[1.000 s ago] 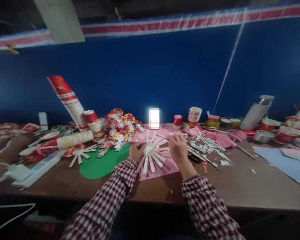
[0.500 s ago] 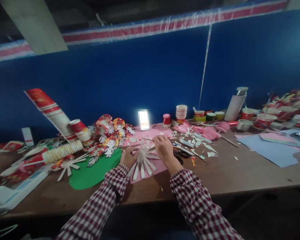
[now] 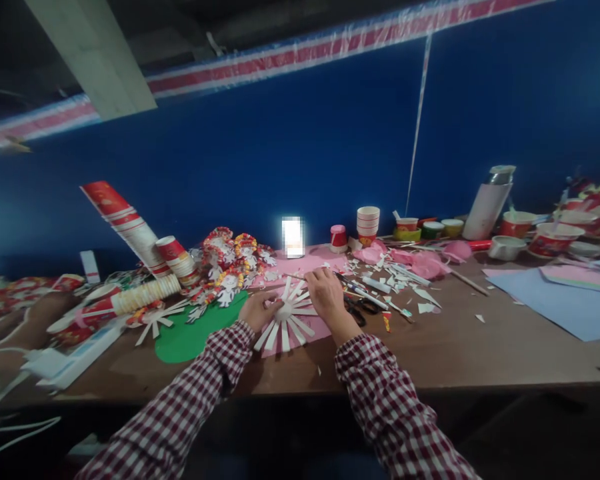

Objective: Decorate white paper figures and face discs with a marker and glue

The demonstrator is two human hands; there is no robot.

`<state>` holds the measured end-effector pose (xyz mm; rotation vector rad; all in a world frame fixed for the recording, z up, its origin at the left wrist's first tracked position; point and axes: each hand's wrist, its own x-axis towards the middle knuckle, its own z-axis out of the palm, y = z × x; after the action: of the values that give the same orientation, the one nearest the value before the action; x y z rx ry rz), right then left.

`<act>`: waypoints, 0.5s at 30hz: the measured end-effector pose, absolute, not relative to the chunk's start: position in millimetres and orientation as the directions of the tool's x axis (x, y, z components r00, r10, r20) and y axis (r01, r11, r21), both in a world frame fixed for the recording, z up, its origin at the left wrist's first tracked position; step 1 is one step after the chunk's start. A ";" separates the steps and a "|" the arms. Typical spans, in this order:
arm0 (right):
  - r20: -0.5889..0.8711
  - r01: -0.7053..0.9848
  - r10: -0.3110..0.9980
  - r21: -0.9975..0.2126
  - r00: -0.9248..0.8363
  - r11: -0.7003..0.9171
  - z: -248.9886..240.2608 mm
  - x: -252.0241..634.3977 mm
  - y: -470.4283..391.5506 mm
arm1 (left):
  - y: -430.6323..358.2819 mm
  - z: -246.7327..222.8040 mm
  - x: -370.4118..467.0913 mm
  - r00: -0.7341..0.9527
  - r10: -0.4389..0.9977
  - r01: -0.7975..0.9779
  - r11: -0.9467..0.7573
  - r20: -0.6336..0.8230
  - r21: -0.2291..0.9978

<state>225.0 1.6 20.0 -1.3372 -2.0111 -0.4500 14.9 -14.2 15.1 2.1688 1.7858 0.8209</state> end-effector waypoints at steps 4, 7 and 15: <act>0.692 0.906 0.678 -0.084 -0.246 0.415 19.3 225.3 1.8 | -10.5 26.6 5.0 0.109 0.961 0.841 -0.225 0.254 0.491; 0.693 0.902 0.675 -0.082 -0.254 0.423 18.2 224.7 2.0 | 6.4 41.2 -0.2 0.115 0.970 0.840 -0.211 0.215 0.500; 0.711 0.904 0.658 -0.074 -0.249 0.422 19.9 227.9 2.9 | 59.5 39.7 39.6 0.099 0.995 0.785 -0.098 0.032 0.611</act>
<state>227.9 2.9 19.9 -1.3171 -1.9993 -0.4640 39.6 59.5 39.7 1.9403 1.7369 0.6282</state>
